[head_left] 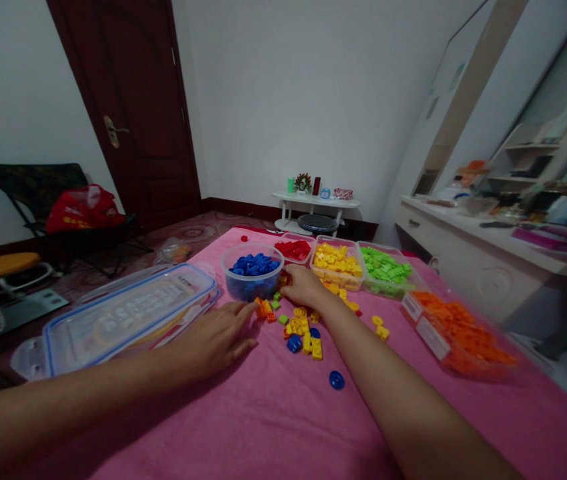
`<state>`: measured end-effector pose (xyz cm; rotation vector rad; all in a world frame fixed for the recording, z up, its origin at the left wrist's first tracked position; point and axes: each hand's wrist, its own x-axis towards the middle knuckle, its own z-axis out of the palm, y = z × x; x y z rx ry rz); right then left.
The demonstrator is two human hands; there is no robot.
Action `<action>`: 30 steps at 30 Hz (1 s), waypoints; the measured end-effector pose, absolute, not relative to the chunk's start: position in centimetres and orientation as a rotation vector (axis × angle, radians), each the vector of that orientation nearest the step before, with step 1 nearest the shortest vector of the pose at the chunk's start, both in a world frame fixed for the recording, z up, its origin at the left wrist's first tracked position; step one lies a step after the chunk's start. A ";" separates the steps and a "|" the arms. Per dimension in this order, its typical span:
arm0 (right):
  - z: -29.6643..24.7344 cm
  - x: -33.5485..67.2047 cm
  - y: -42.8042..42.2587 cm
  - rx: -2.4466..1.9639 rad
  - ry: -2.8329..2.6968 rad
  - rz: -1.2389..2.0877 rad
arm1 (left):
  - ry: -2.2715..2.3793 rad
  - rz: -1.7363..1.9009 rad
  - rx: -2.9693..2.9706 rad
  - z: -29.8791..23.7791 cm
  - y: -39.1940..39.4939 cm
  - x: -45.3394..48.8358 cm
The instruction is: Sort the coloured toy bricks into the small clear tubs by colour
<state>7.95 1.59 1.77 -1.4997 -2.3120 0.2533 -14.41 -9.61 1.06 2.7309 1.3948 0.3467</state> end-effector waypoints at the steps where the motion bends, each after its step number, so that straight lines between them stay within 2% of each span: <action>1: 1.7 7.7 2.0 -1.491 -2.326 0.262 | 1.391 0.367 2.709 0.7 -9.5 -14.3; 10: 0.5 7.3 2.9 -1.662 -2.315 0.261 | 1.237 0.497 2.666 -0.1 -9.1 -12.9; 19: 0.9 12.0 -1.0 -1.517 -2.376 0.468 | 0.983 0.619 2.587 -1.2 -8.5 -8.7; 25: 0.8 16.3 -2.9 -1.470 -2.051 0.555 | 0.652 0.618 2.480 -0.1 -6.0 -3.4; 30: 0.8 17.9 -3.4 -1.459 -1.767 0.501 | 0.688 0.621 2.144 0.2 -3.1 -0.9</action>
